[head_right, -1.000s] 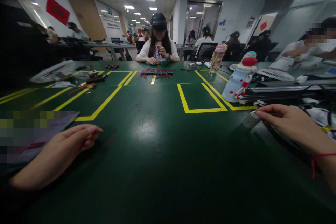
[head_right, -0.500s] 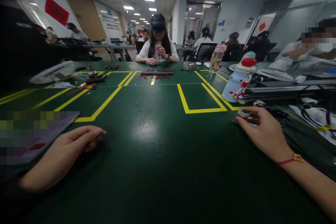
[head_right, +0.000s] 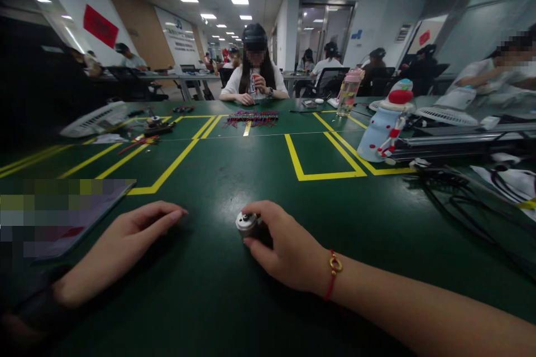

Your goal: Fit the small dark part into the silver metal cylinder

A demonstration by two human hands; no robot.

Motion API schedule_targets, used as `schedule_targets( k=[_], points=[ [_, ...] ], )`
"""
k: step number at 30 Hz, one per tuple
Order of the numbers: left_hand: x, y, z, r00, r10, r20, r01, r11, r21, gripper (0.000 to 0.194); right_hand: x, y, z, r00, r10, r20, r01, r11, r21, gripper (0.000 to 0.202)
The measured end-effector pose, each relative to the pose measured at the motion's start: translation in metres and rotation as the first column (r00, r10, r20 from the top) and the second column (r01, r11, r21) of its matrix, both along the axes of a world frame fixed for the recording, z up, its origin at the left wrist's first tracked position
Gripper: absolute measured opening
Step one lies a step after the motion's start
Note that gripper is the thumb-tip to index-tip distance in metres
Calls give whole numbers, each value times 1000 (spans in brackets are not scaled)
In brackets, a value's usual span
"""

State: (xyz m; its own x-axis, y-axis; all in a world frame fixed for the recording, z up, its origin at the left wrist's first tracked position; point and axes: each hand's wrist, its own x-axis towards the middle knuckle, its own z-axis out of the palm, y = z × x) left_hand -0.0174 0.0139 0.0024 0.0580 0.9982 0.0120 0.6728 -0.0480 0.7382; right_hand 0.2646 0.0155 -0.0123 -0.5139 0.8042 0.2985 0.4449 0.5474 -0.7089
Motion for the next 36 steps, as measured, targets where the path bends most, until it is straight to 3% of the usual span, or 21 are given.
schedule_targets(
  k=[3,6,10,15,20,23,26,29,33,36],
  points=[
    [31,1,8,986,-158,-52,162,982,96,31,2,2,-4,999,-22,-40,19,998,-68,54],
    [68,3,20,947,-317,-54,321,927,196,29,1,4,-2,999,-1,-47,-5,993,-120,42],
    [92,7,33,927,-374,-29,371,900,227,18,-1,5,2,1000,12,-27,-16,991,-135,40],
    [78,12,31,962,-272,6,261,929,263,15,-1,2,3,998,-64,-24,61,993,-100,35],
    [71,10,4,954,-295,-42,298,951,86,17,0,2,2,992,-124,-37,122,990,-71,32],
    [77,10,-9,940,-315,-128,328,940,97,18,0,1,1,992,-126,-21,125,991,-51,34],
    [81,9,-11,933,-328,-147,345,932,111,19,-1,2,0,992,-127,-2,127,992,-19,42],
    [71,9,-5,962,-266,-58,271,957,107,34,6,7,2,990,-138,8,138,990,-12,43],
    [30,9,3,992,-99,75,96,994,47,42,46,23,12,939,-345,20,345,939,7,47],
    [-9,8,0,991,55,125,-52,998,-27,45,106,33,16,800,-590,105,583,807,92,50]
  ],
)
